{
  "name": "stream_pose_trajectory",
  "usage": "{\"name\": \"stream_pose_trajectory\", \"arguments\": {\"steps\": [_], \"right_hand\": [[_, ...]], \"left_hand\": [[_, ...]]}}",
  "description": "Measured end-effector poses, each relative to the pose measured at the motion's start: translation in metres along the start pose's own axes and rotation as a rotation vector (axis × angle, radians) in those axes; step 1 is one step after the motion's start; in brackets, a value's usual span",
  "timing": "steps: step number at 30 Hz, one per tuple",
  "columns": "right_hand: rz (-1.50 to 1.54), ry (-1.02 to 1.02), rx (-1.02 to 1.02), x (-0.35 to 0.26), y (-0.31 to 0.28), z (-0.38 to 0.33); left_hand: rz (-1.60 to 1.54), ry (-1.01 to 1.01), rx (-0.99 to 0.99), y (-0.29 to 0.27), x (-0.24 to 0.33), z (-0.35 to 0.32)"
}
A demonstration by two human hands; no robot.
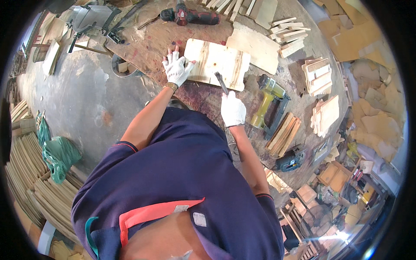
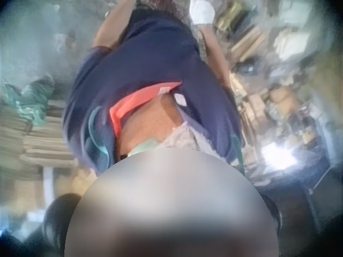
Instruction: The person assembles small wooden boxes by aligning pre-cut wooden pieces and securing them with a nail gun. They repeatedly position the pieces, drive nails, and inspect the joints, stacking completed units on the workbench.
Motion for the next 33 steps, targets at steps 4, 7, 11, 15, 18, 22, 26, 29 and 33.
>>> {"name": "stream_pose_trajectory", "arguments": {"steps": [4,7,11,15,18,22,26,29,33], "right_hand": [[0.210,-0.119,0.248,-0.006,0.003,-0.016],[0.183,-0.070,0.132,-0.002,0.030,-0.022],[0.159,0.003,0.026,0.015,0.055,-0.025],[0.234,0.025,0.085,0.017,0.058,-0.027],[0.051,0.057,-0.120,0.004,0.060,-0.013],[0.214,-0.119,0.030,-0.035,0.023,0.005],[0.366,-0.341,0.216,-0.075,-0.011,0.005],[0.310,-0.402,0.158,-0.082,-0.015,0.013],[-0.102,-0.198,-0.103,-0.059,-0.001,0.023]], "left_hand": [[0.002,-0.002,-0.026,0.001,0.000,-0.002],[-0.001,-0.015,-0.040,0.002,-0.001,-0.003],[-0.011,0.019,0.016,0.000,0.001,-0.005],[0.002,-0.013,-0.018,0.001,0.001,-0.005],[0.019,-0.009,-0.013,0.001,0.001,-0.003],[0.033,-0.011,-0.013,0.006,-0.005,-0.004],[-0.002,0.028,0.089,0.009,-0.011,-0.005],[0.002,0.031,0.083,0.011,-0.013,-0.004],[0.007,0.038,0.083,0.009,-0.011,-0.002]]}}
Point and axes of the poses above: each hand's wrist, its own z-axis towards the middle knuckle, its own y-axis out of the palm, x = y × z, the point moved 5 cm from there along z, towards the middle knuckle, and after that the axes turned 7 degrees about -z, right-handed, at the moved point
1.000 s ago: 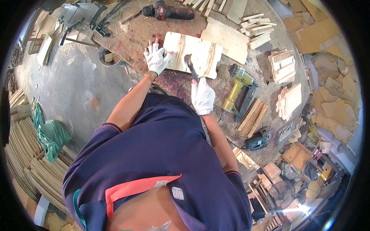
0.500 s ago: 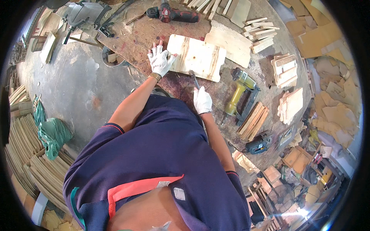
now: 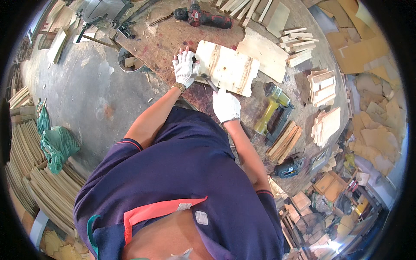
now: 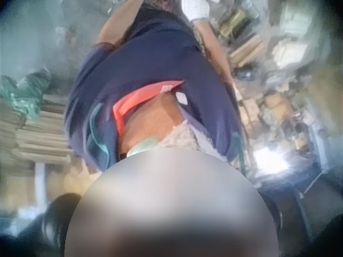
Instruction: The person assembles small wooden boxes by aligning pre-cut wooden pieces and securing them with a nail gun. They repeatedly position the pieces, drive nails, and inspect the joints, stacking completed units on the workbench.
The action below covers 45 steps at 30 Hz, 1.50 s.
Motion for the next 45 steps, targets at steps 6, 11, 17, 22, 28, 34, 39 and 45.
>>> {"name": "stream_pose_trajectory", "arguments": {"steps": [6,11,17,22,28,34,39,45], "right_hand": [[0.380,-0.163,0.350,-0.011,0.013,-0.019],[0.167,0.020,0.032,0.012,0.063,-0.017],[0.202,0.037,0.100,0.009,0.054,-0.014],[0.196,0.023,0.316,0.008,0.003,0.019],[0.265,0.035,0.254,0.028,-0.019,0.022],[0.197,0.029,0.285,0.057,-0.008,0.032],[0.211,0.188,0.238,0.049,0.026,0.011],[0.209,0.182,0.285,0.055,0.035,0.001]], "left_hand": [[0.009,0.008,-0.027,-0.003,0.002,-0.001],[-0.026,-0.010,-0.010,-0.004,0.003,0.001],[0.013,-0.028,-0.053,-0.003,0.004,-0.001],[0.007,-0.001,-0.034,-0.003,0.005,-0.002],[-0.013,-0.022,-0.061,-0.004,0.005,-0.001],[0.009,-0.026,-0.076,-0.008,0.008,0.000],[-0.005,-0.008,-0.056,-0.008,0.007,0.000],[0.015,0.007,-0.040,-0.006,0.007,-0.005]]}}
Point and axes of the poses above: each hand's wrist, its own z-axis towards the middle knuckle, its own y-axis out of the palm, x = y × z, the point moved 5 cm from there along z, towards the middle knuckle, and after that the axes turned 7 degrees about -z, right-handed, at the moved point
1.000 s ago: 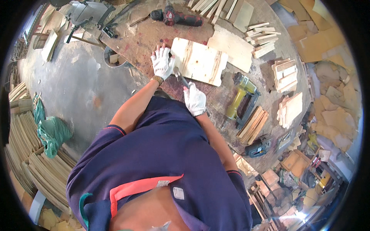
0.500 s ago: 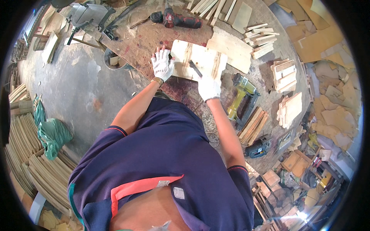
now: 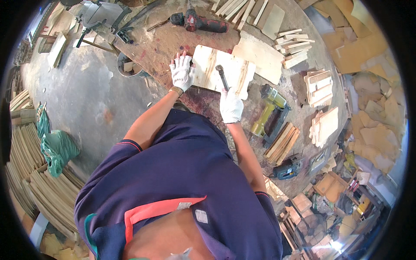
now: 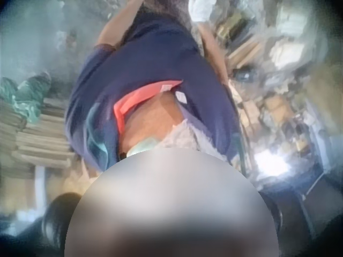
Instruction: The person assembles small wooden boxes by aligning pre-cut wooden pieces and securing them with a nail gun. They repeatedly position the pieces, drive nails, and inspect the joints, stacking completed units on the workbench.
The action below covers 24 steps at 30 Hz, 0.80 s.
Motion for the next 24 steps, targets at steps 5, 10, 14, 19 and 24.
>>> {"name": "stream_pose_trajectory", "arguments": {"steps": [5,10,14,19,24], "right_hand": [[-0.085,0.050,-0.194,-0.007,0.009,0.002],[0.003,-0.087,-0.094,-0.041,-0.022,0.027],[0.253,-0.265,0.127,-0.075,-0.049,0.033],[-0.056,-0.214,-0.139,-0.064,-0.028,0.048],[0.116,-0.097,-0.033,-0.037,-0.012,0.028]], "left_hand": [[0.030,-0.010,-0.044,0.000,-0.001,0.003],[0.021,-0.024,-0.028,0.000,-0.002,0.004],[0.002,-0.026,-0.011,0.002,-0.002,0.003],[0.010,-0.028,-0.023,0.005,-0.004,0.001],[0.011,-0.026,-0.037,0.004,-0.004,0.000]]}}
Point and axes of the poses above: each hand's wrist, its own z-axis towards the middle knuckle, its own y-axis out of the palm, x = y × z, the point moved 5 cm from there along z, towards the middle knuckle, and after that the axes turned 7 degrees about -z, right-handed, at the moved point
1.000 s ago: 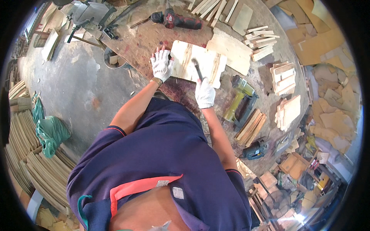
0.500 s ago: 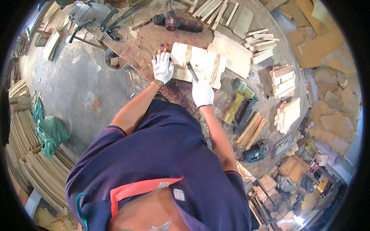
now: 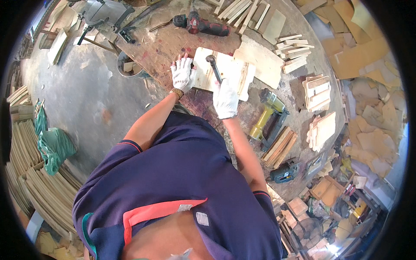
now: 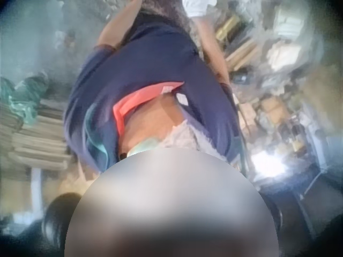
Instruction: The person assembles small wooden boxes by aligning pre-cut wooden pieces and securing them with a nail gun. They repeatedly position the pieces, drive nails, and inspect the joints, stacking completed units on the workbench.
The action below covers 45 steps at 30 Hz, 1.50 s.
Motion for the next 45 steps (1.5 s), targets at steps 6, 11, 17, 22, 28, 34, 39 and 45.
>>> {"name": "stream_pose_trajectory", "arguments": {"steps": [6,11,17,22,28,34,39,45], "right_hand": [[-0.104,0.034,-0.008,0.011,0.034,-0.016],[-0.079,0.095,-0.052,0.010,0.034,-0.020],[-0.113,0.078,0.011,0.011,0.005,-0.005],[0.026,0.047,0.204,0.026,-0.031,-0.012],[-0.219,0.117,0.017,0.047,-0.027,-0.021],[-0.161,0.329,-0.168,0.074,0.012,-0.039],[-0.084,0.276,0.081,0.072,0.015,-0.052],[-0.197,0.298,-0.113,0.063,0.009,-0.035]], "left_hand": [[0.004,0.013,0.025,-0.006,0.004,0.003],[-0.026,0.023,0.028,-0.008,0.008,0.002],[0.031,0.029,0.016,-0.004,0.006,0.005],[0.011,0.009,-0.023,-0.002,0.003,0.003],[0.019,-0.001,-0.018,-0.003,0.005,0.003],[0.006,-0.003,-0.020,-0.004,0.006,0.005],[0.029,-0.018,-0.055,-0.001,0.003,0.005],[0.035,0.007,-0.014,0.001,0.002,0.004]]}}
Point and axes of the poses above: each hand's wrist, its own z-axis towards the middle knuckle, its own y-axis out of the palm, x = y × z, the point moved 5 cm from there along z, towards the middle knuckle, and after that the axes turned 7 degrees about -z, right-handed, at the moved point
